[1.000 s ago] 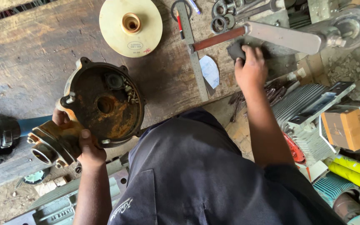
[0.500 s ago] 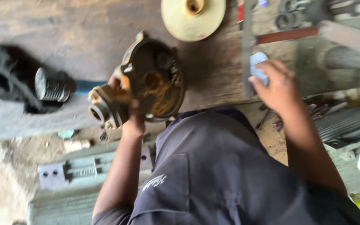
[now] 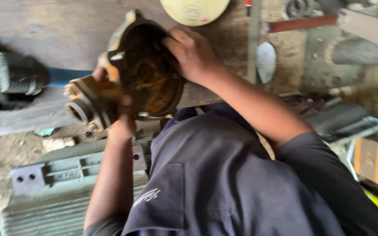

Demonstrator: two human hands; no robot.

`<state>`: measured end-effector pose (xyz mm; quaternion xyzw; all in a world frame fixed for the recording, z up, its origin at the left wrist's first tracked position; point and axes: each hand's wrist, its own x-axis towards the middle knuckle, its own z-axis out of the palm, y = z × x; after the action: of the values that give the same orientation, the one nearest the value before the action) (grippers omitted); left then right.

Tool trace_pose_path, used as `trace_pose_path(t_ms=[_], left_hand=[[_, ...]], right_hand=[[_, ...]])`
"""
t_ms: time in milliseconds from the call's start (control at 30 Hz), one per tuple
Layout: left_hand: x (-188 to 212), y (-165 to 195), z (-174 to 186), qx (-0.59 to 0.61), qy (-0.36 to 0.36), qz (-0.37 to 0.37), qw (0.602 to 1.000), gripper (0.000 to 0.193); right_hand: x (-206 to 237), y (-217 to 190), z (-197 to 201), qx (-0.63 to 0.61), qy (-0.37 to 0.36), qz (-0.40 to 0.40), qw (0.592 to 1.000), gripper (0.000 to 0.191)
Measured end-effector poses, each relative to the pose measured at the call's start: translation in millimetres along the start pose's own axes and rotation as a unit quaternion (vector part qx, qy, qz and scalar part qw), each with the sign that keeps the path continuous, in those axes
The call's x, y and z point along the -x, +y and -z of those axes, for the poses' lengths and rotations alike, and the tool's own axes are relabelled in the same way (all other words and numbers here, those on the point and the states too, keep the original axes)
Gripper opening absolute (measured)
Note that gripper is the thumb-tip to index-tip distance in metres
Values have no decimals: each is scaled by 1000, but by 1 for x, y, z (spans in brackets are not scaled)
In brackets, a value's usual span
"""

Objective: The person wipes a disassembled water pump housing, its shaft assembly, and a round cover plate with a black rag, turning the parts to clean all sides. They then carry the cleaned parts across the workshop and set them on a workbench with other pump components.

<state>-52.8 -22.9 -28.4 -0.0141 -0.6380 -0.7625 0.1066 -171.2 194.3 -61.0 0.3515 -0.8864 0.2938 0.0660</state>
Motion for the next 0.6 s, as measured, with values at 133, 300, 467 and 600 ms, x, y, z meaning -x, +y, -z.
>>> trace_pose_path(t_ms=[133,300,467,600], left_hand=[[-1,2,-1,22,-4,6,1000,79],[9,2,3,-52,9,12,999,74],[13,-1,6,-72,11,24,997,69],[9,1,6,-69,5,21,997,66]], right_hand=[[31,1,12,-92,71,-59,991,25],[121,19,78,-90,148,-186,967,13],[194,61,122,-96,188,-359,909,12],[193,75,125,48,162,-288,943,14]])
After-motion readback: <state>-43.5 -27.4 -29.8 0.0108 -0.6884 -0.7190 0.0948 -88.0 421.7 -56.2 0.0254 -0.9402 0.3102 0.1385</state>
